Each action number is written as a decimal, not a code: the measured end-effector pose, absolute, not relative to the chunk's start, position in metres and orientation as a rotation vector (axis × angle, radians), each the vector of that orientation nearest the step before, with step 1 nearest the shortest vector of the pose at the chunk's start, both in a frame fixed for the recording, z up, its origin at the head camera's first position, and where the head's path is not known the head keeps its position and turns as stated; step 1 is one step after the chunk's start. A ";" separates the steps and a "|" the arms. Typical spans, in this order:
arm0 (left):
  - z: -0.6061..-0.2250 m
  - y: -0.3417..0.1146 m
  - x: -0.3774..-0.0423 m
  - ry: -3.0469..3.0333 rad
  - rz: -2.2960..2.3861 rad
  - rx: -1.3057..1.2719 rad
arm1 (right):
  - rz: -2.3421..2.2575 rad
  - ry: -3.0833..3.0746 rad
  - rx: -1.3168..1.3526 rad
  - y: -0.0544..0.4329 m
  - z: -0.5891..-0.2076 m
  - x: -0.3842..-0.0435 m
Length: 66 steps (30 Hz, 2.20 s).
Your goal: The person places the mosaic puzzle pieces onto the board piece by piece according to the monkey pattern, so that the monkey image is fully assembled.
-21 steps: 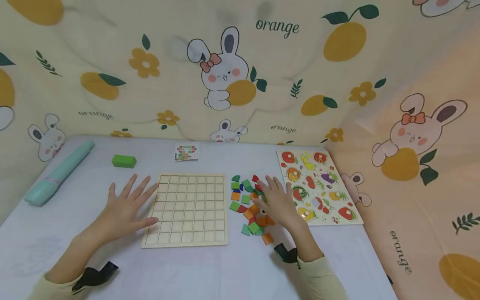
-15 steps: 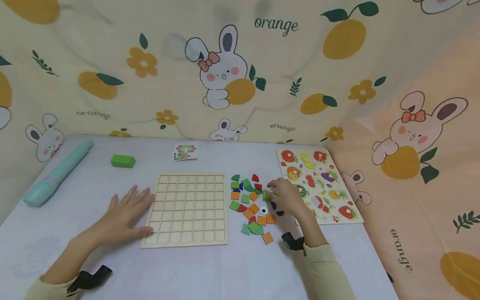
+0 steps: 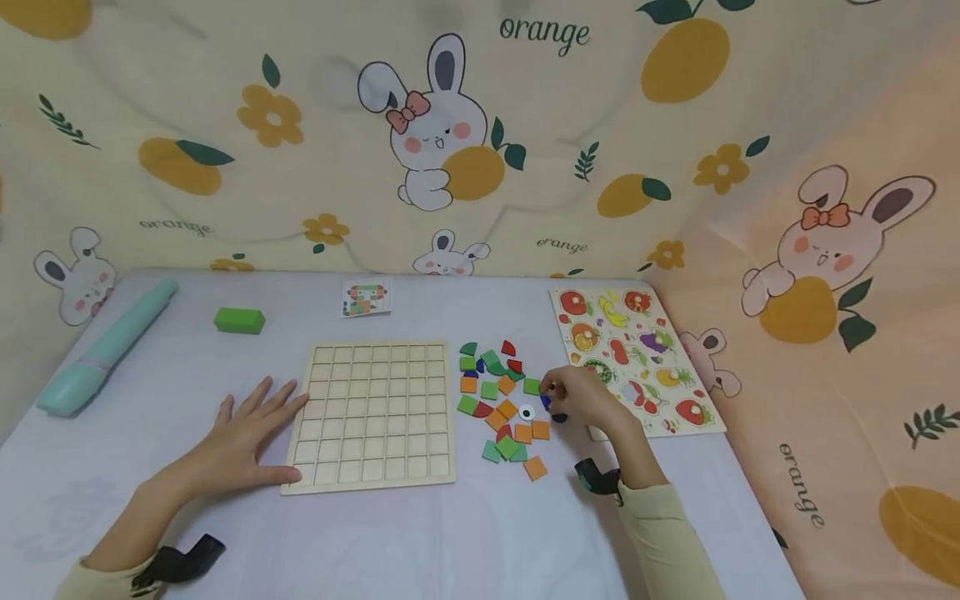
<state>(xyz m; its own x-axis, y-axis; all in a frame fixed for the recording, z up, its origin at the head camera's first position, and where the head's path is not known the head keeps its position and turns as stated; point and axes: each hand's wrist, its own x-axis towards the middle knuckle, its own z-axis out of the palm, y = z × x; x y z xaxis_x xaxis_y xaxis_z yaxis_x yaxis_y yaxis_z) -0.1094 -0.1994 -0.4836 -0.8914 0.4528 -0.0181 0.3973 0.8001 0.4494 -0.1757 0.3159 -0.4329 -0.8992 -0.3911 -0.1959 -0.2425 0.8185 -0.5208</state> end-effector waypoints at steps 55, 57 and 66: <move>-0.494 -0.207 -0.112 2.796 0.841 0.738 | -1.102 2.678 -0.614 0.158 -0.464 -0.202; -0.495 -0.207 -0.113 2.798 0.841 0.742 | -1.071 2.695 -0.620 0.157 -0.465 -0.202; -0.497 -0.208 -0.114 2.804 0.838 0.752 | -1.012 2.737 -0.615 0.154 -0.465 -0.201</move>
<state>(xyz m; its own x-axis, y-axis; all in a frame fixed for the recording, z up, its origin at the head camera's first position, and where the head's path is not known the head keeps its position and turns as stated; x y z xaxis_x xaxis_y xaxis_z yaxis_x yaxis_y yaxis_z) -0.1137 -0.2077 -0.4971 -0.8693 0.4936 0.0263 0.4271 0.7232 0.5428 -0.2010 0.1541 -0.4646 -0.9028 -0.4300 -0.0069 -0.3220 0.6867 -0.6518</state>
